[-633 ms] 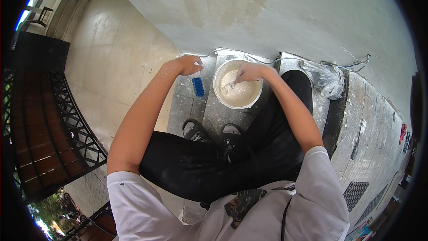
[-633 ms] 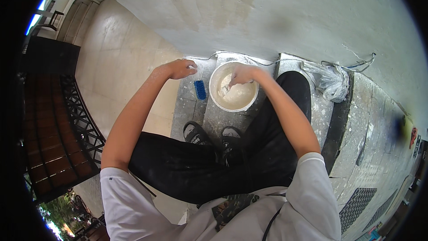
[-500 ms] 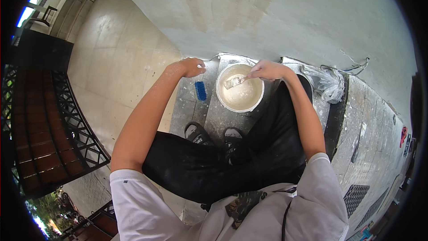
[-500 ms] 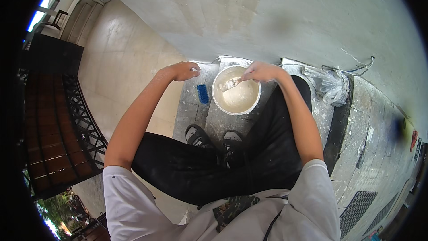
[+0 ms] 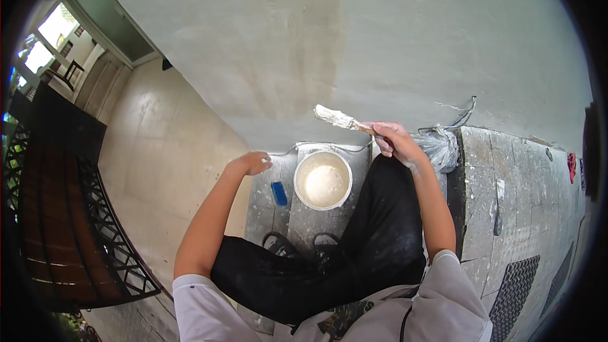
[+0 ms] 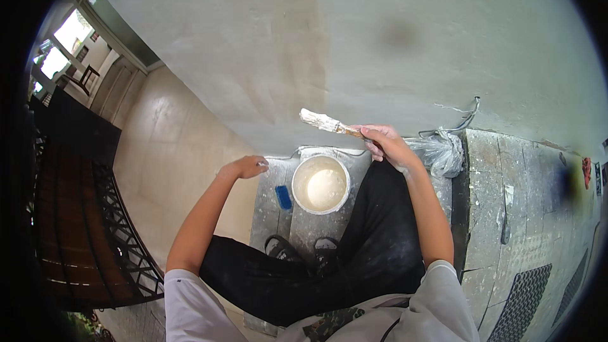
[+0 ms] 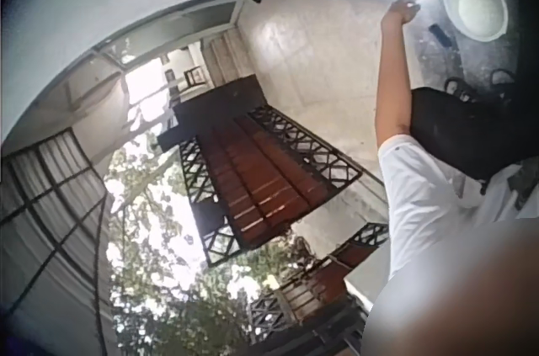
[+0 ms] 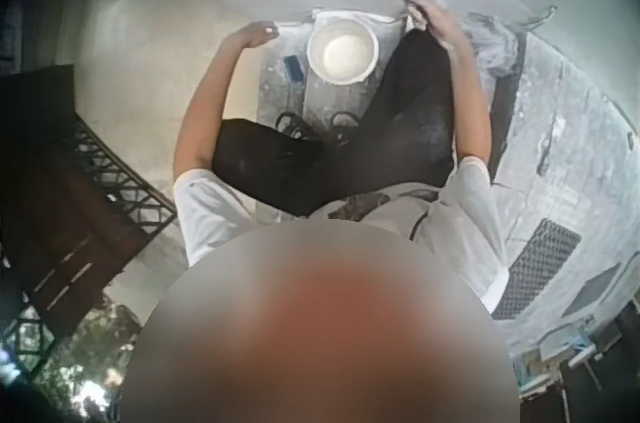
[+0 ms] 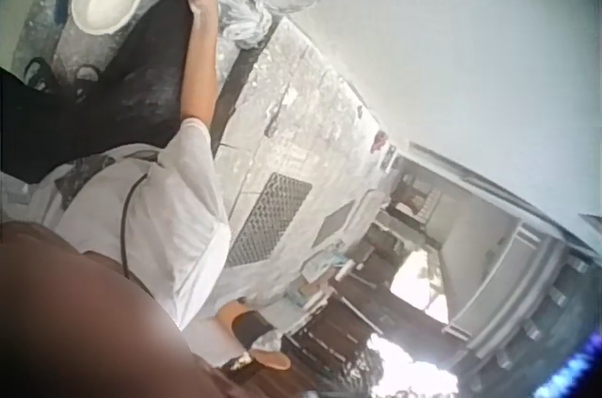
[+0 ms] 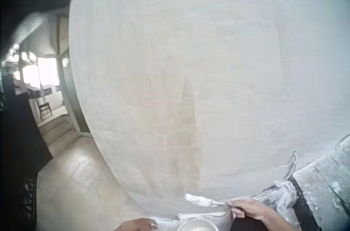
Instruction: The person patches and smooths a wall using wall putty, applying it with a brush and a putty knife.
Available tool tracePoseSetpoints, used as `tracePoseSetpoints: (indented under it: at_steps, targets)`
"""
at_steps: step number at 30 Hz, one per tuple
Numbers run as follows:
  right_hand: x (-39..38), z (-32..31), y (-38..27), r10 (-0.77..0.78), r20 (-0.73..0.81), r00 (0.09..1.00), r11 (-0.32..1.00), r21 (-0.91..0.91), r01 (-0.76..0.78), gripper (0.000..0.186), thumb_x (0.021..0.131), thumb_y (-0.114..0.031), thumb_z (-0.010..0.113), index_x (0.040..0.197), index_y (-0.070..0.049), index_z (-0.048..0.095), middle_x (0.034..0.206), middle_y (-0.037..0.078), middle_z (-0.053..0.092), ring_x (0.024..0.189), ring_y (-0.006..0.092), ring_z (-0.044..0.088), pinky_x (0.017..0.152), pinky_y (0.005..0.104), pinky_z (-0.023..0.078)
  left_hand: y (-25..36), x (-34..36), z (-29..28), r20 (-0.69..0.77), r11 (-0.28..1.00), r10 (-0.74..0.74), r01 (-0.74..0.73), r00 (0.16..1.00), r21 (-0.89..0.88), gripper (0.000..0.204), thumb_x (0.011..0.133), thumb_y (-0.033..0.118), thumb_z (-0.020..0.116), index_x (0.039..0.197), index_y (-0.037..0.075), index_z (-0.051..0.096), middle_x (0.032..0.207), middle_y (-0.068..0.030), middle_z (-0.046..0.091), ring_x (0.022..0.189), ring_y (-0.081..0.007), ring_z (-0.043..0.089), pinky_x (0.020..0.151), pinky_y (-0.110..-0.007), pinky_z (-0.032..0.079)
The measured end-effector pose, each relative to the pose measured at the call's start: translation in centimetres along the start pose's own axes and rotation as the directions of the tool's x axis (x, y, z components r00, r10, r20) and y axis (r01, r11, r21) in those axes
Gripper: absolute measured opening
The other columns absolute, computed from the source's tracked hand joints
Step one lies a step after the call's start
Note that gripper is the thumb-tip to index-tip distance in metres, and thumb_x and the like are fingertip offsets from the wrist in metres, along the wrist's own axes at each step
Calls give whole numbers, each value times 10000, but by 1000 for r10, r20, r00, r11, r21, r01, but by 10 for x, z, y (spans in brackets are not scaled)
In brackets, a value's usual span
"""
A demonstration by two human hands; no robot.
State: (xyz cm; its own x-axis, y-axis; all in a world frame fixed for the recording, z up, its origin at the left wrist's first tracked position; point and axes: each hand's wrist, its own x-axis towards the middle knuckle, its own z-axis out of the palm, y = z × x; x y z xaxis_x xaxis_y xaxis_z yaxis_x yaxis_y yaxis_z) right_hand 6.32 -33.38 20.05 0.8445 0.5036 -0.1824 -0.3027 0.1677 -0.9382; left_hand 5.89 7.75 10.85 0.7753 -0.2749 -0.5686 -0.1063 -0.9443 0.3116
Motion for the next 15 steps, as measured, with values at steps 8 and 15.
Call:
tracePoseSetpoints:
  at_steps: [8, 15]
  targets:
    - [-23, 38, -102, -578, -181, 796, 782, -402, 476, 347, 928, -247, 515, 1177, -17, 594, 583, -70, 390, 515, 16, 372, 421, 189, 281, -13, -6, 3, 26, 998, -53, 54, 998, -20, 459, 866, 440, 481, 1183, 118, 563, 1265, -141, 522, 1181, -329, 472, 1000, -396, 373]
    - [-2, 39, -174, -969, 183, 166, -105, -913, 395, 320, 878, -152, 573, 1195, -141, 607, 601, 3, 471, 492, 85, 404, 427, 254, 330, -16, -1, 1, 23, 999, -54, 55, 998, -4, 462, 863, 445, 488, 1194, 131, 563, 1280, -137, 513, 1196, -324, 460, 1011, -394, 363]
